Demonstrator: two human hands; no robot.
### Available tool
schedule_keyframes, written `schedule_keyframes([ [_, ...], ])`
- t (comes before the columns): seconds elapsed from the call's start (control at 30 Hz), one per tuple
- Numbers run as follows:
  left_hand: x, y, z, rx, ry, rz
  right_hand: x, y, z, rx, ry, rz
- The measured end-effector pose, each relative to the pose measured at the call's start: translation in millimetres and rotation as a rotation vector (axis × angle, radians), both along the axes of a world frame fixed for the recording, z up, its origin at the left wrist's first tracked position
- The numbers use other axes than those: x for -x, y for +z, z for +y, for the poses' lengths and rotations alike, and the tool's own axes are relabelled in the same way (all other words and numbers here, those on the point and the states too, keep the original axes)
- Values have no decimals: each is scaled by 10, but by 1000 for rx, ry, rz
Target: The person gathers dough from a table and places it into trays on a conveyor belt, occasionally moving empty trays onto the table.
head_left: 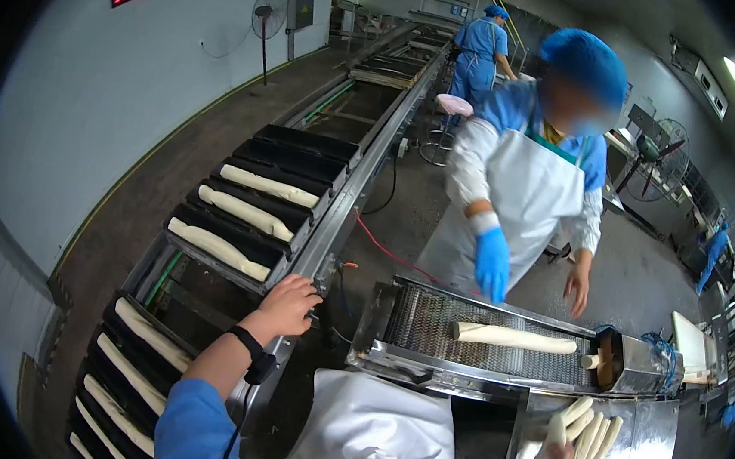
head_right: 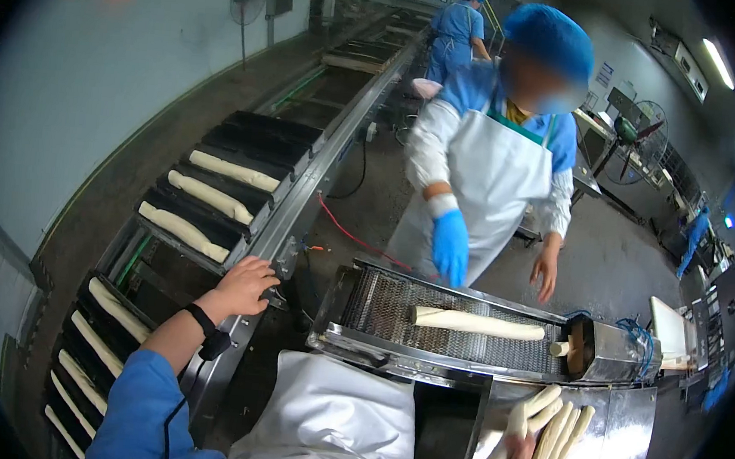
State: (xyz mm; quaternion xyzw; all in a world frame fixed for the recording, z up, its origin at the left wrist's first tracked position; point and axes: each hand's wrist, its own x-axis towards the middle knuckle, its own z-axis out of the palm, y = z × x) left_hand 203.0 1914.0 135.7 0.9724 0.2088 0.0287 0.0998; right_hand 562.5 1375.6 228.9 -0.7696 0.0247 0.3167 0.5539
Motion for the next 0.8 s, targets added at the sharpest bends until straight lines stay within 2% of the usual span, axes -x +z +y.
schedule_keyframes([
  [0.03,-26,-41,45,-29,7,23,-217,-188,142,34,-18,-57],
  [0.07,-67,-52,95,-33,8,15,-228,76,610,-27,20,-84],
  [0.1,-110,-55,139,-23,23,45,-365,283,1069,-56,227,-106],
  [0.17,-203,-34,262,-1,49,69,-653,583,1863,-177,467,-138],
  [0.2,-240,-47,316,-5,54,67,-647,817,2308,-233,546,-116],
  [0.23,-270,-76,362,4,65,56,-907,828,2571,-194,609,-39],
  [0.27,-291,-115,414,12,76,45,-861,945,2930,-335,575,48],
  [0.3,-310,-172,470,-11,63,52,-885,1006,3289,-290,635,-147],
  [0.33,-334,-188,515,-16,67,49,-578,1462,3771,-198,784,-96],
  [0.37,-352,-195,531,-30,64,67,-486,1497,4138,-166,773,-158],
  [0.4,-381,-203,551,-44,60,87,-528,1460,4507,-286,956,-282],
  [0.43,-403,-220,570,-50,58,101,-486,1375,4923,-719,1344,-691],
  [0.47,-422,-235,602,-51,59,106,-395,1289,5268,-742,1024,-196],
  [0.5,-440,-253,628,-51,51,93,-118,1509,5527,-742,920,6],
  [0.53,-451,-281,641,-50,44,76,-219,1334,5809,-843,959,-233],
  [0.63,-423,-342,702,-42,41,59,-75,887,5756,-627,934,-248],
  [0.67,-418,-360,723,-44,41,51,-183,618,5625,-585,1061,-256],
  [0.77,-447,-355,790,-28,36,8,-343,-87,4896,-357,1084,-223],
  [0.8,-452,-360,808,-20,34,-4,-368,-248,4599,-273,1004,-92],
])
